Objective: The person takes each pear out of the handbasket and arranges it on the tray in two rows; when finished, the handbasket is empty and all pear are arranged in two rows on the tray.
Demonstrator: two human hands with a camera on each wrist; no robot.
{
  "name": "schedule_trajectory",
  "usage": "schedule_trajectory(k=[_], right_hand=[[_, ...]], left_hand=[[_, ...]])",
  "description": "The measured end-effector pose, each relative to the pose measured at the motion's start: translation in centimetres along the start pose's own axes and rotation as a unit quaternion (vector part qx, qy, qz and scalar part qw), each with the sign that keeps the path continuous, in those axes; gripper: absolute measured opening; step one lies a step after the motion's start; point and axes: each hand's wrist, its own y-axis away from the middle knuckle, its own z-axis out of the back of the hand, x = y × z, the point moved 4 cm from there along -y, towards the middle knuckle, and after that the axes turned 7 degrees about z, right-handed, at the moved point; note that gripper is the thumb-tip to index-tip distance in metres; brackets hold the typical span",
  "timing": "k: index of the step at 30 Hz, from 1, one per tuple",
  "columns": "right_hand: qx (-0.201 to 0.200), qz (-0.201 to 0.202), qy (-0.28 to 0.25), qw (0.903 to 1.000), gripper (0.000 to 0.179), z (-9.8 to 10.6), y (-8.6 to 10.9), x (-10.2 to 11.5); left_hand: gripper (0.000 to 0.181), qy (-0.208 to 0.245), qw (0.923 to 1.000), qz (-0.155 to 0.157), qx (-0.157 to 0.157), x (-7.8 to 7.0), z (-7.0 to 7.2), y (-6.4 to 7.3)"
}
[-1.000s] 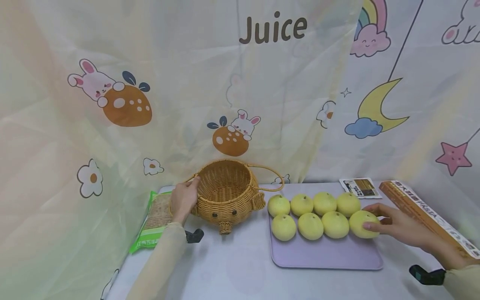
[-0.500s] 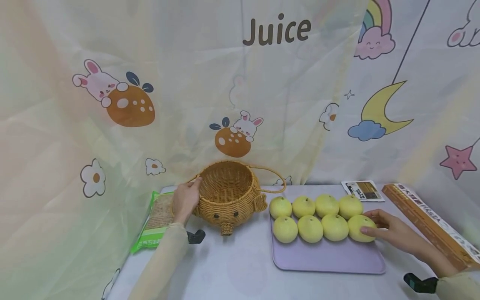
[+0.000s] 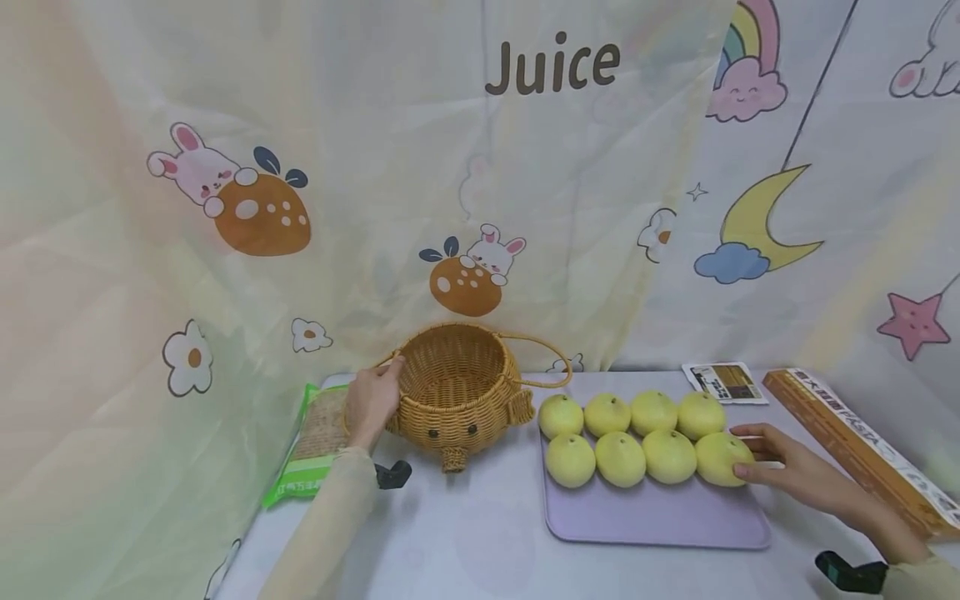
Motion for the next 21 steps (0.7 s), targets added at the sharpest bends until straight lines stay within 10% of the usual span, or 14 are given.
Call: schedule_trajectory(k=[21], right_hand=[[-0.047,0.018,0.044,0.9978,0.062,5.0,0.5,2.3]], left_hand=[[0.066,-0.015,0.9997,-0.010,0.016,0.0,0.5,-0.3]])
